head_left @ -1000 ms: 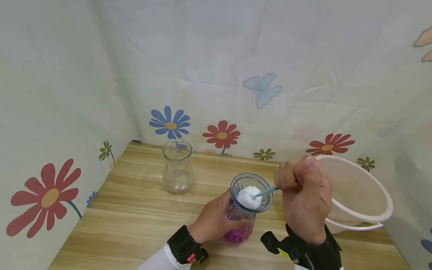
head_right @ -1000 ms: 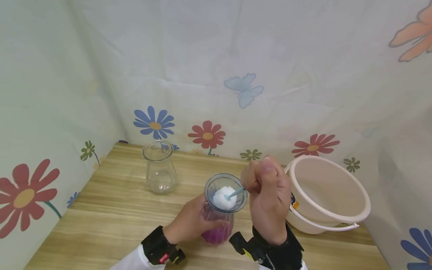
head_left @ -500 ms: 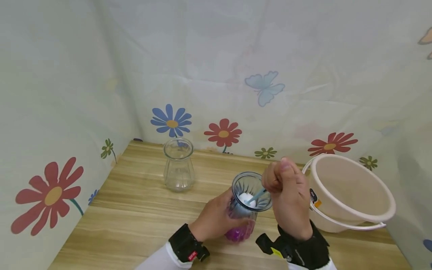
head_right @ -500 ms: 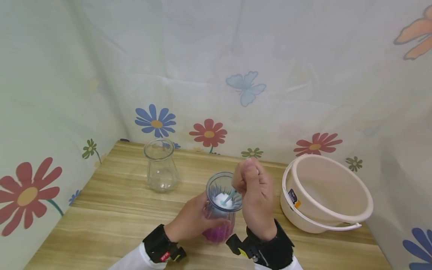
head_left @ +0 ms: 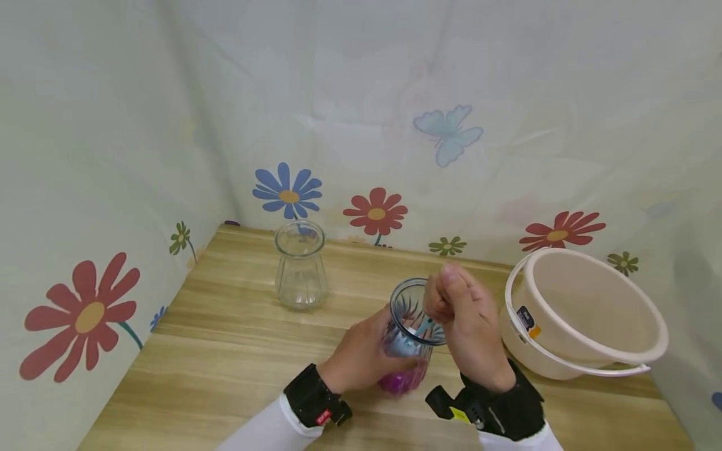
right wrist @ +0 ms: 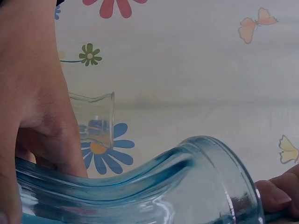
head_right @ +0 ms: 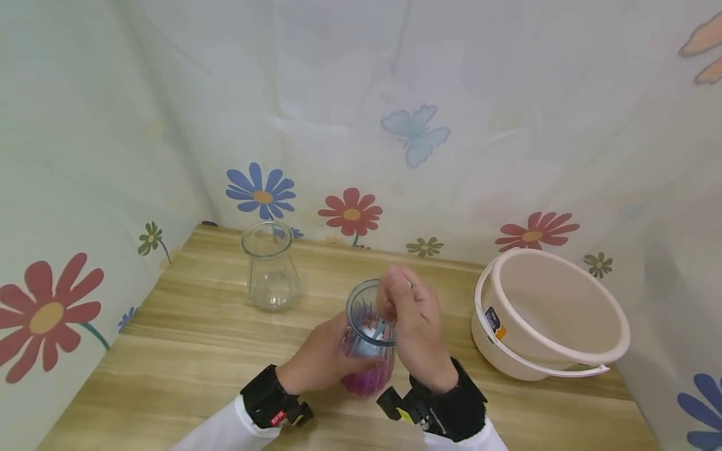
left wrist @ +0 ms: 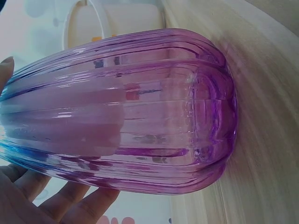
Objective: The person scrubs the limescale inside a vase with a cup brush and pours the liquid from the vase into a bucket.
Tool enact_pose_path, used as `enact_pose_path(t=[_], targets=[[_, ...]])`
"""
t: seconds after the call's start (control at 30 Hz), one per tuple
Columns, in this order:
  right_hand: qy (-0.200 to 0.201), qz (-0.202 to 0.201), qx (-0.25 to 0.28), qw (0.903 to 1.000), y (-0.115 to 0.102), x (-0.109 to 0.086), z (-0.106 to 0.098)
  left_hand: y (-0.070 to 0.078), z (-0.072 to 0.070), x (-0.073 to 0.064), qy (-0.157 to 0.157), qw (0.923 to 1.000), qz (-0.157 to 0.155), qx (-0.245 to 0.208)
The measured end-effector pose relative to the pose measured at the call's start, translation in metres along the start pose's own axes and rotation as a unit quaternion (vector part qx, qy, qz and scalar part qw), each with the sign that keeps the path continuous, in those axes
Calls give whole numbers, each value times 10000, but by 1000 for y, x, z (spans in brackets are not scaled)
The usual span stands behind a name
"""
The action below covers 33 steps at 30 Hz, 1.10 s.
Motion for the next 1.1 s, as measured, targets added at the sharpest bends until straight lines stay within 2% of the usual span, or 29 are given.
enact_pose_path(t=[0.23, 0.37, 0.47, 0.63, 0.93, 1.1], targets=[[-372, 608, -395, 9967, 8, 3, 5, 4, -2, 1, 18, 10000, 79, -8], [-678, 878, -853, 9902, 11, 3, 7, 5, -3, 2, 34, 9999, 107, -7], [-934, 967, -1090, 9849, 12, 4, 10, 5, -3, 3, 38, 9999, 133, 21], [-1155, 849, -1131, 9832, 14, 4, 13, 5, -2, 3, 1, 9998, 198, 32], [-1224, 1144, -1200, 9785, 19, 1, 13, 4, -2, 3, 11, 9993, 356, 119], [-1134, 1528, -1506, 9701, 24, -1, 10, 3, -1, 2, -9, 9995, 297, 98]])
Point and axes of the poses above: each hand's wrist, its own x-axis towards the middle knuckle, its own z-axis out of the palm, y = z × x, the point moved 8 cm from there along x, towards the middle knuckle, and after that the axes turned 14 degrees about -x, right-handed, at the moved point
